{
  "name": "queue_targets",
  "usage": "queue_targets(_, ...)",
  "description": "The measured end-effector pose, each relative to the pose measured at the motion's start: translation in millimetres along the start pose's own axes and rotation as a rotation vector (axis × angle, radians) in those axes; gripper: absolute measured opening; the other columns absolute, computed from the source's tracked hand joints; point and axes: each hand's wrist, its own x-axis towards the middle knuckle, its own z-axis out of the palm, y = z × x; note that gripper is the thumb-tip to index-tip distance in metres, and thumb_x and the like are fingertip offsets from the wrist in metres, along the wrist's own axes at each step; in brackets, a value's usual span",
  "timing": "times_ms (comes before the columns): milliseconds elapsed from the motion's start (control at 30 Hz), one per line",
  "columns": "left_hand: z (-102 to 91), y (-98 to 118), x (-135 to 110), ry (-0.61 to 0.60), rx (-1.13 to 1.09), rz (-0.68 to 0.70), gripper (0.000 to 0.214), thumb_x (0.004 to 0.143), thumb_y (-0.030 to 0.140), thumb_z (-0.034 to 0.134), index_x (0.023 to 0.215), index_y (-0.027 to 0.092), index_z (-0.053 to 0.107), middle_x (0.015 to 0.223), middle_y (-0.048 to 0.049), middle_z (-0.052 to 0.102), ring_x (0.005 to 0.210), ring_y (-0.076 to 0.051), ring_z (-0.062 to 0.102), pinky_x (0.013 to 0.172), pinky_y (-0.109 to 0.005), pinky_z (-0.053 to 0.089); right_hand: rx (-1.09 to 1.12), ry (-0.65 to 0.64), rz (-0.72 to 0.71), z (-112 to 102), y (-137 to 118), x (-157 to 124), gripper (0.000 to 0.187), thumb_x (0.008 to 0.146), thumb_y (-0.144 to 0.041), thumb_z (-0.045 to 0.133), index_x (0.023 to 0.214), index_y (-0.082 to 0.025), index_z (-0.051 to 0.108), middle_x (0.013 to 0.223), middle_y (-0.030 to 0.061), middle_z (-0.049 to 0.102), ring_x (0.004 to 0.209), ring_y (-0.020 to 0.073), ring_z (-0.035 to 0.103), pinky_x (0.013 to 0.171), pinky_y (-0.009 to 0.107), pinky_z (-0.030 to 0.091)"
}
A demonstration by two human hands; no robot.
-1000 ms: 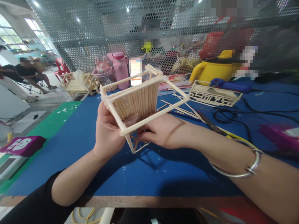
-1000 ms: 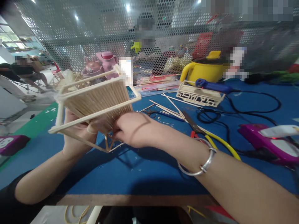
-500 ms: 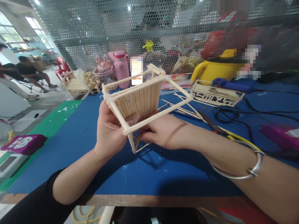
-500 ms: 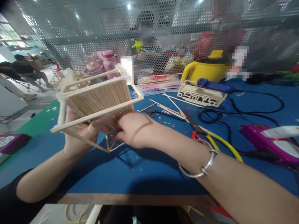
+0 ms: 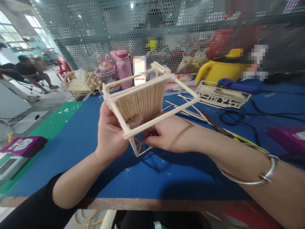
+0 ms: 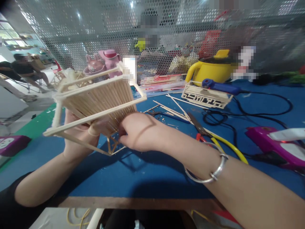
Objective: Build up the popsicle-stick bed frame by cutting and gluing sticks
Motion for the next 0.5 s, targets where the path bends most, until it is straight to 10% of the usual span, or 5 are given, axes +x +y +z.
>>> queue_targets(500,0.3,4.0,0.0,-0.014,0.033,-0.050,0.056,0.053,0.050,0.081,0.094,0.028,0.052,0.094,-0.0024,0.069,0.087,-0.024,0.066,0.073,-0.037,0.058,0.111,0.013,-0.043,0.0,3.6,1.5,0.011,0.072,-0.024,0.065,0.080,-0.019,0.072,0.075,0.0008,0.068,0.068,0.0136,0.057,0.057,0.023,0.038)
